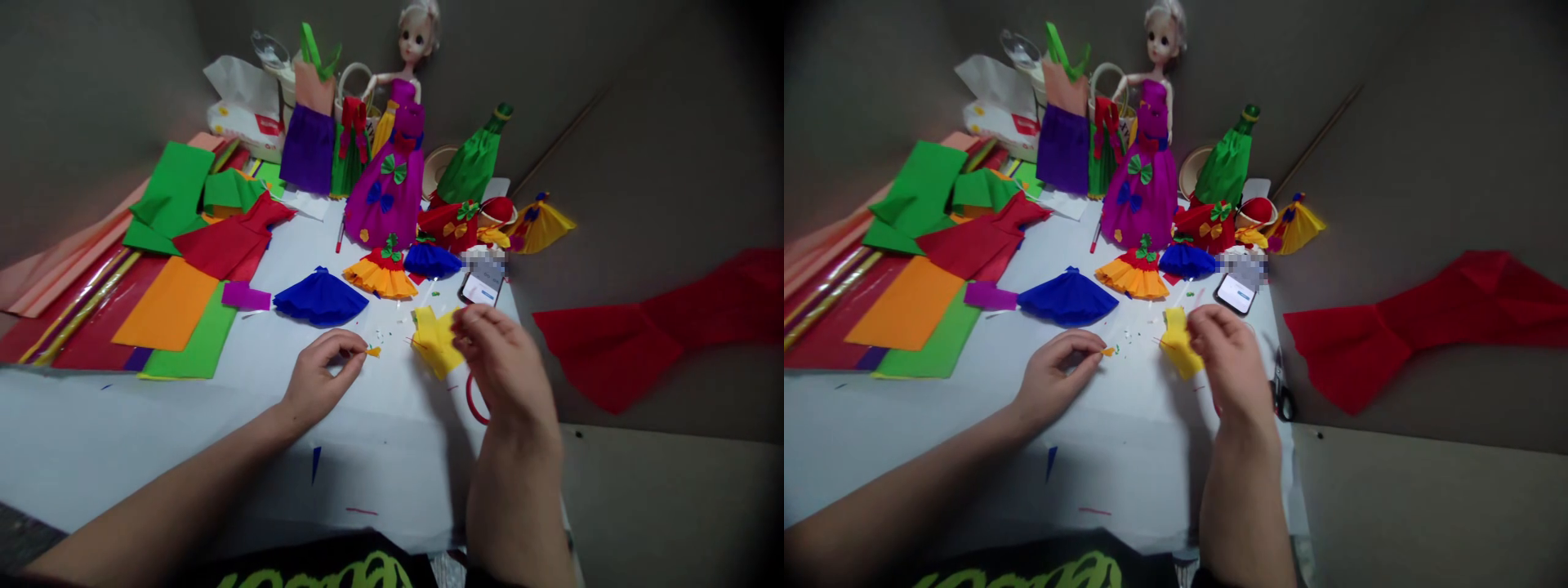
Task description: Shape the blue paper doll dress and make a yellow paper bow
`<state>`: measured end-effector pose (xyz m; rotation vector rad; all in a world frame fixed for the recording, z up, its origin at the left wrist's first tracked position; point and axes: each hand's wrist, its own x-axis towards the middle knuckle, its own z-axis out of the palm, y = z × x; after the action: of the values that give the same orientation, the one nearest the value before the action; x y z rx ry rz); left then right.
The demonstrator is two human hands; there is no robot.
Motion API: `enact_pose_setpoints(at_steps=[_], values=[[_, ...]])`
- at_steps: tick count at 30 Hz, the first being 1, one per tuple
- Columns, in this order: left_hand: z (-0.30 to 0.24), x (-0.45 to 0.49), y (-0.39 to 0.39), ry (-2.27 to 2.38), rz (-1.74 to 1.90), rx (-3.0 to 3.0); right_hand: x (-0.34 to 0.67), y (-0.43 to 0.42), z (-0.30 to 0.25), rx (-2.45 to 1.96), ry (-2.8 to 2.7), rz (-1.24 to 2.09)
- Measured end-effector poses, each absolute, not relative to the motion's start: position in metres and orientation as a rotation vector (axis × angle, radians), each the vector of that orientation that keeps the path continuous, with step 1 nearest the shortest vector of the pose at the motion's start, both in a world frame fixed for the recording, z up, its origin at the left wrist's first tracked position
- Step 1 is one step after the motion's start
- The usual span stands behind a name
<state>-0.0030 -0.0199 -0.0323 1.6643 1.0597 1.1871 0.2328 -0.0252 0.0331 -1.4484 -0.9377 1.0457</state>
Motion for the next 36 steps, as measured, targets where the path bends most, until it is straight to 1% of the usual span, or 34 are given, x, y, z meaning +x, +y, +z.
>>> enact_pose_setpoints(at_steps=[2,3,6,9,14,16,23,27,36], values=[[-0.031,-0.002,-0.020,1.065,1.195,1.411,0.203,-0.027,0.024,-1.396,-0.979,1.347],[-0.031,-0.002,-0.019,1.068,1.183,1.282,0.191,-0.028,0.018,-1.375,-0.988,1.430],[-0.032,-0.001,-0.016,1.045,1.143,0.980,0.167,-0.028,0.001,-1.349,-0.979,1.514],[-0.035,-0.001,-0.013,0.978,1.099,0.842,0.159,-0.028,-0.010,-1.378,-1.012,1.467],[-0.035,-0.001,-0.012,0.906,0.988,0.809,0.155,-0.031,-0.011,-1.465,-1.128,1.213],[-0.034,-0.001,-0.011,0.904,0.970,0.810,0.152,-0.033,-0.010,-1.491,-1.162,1.160],[-0.032,0.000,-0.011,0.933,0.992,0.720,0.148,-0.037,-0.016,-1.492,-1.284,1.064],[-0.030,0.001,-0.011,0.969,1.038,0.712,0.145,-0.039,-0.017,-1.489,-1.289,1.082],[-0.028,0.002,-0.014,1.046,1.042,0.871,0.142,-0.042,-0.019,-1.487,-1.244,1.080]])
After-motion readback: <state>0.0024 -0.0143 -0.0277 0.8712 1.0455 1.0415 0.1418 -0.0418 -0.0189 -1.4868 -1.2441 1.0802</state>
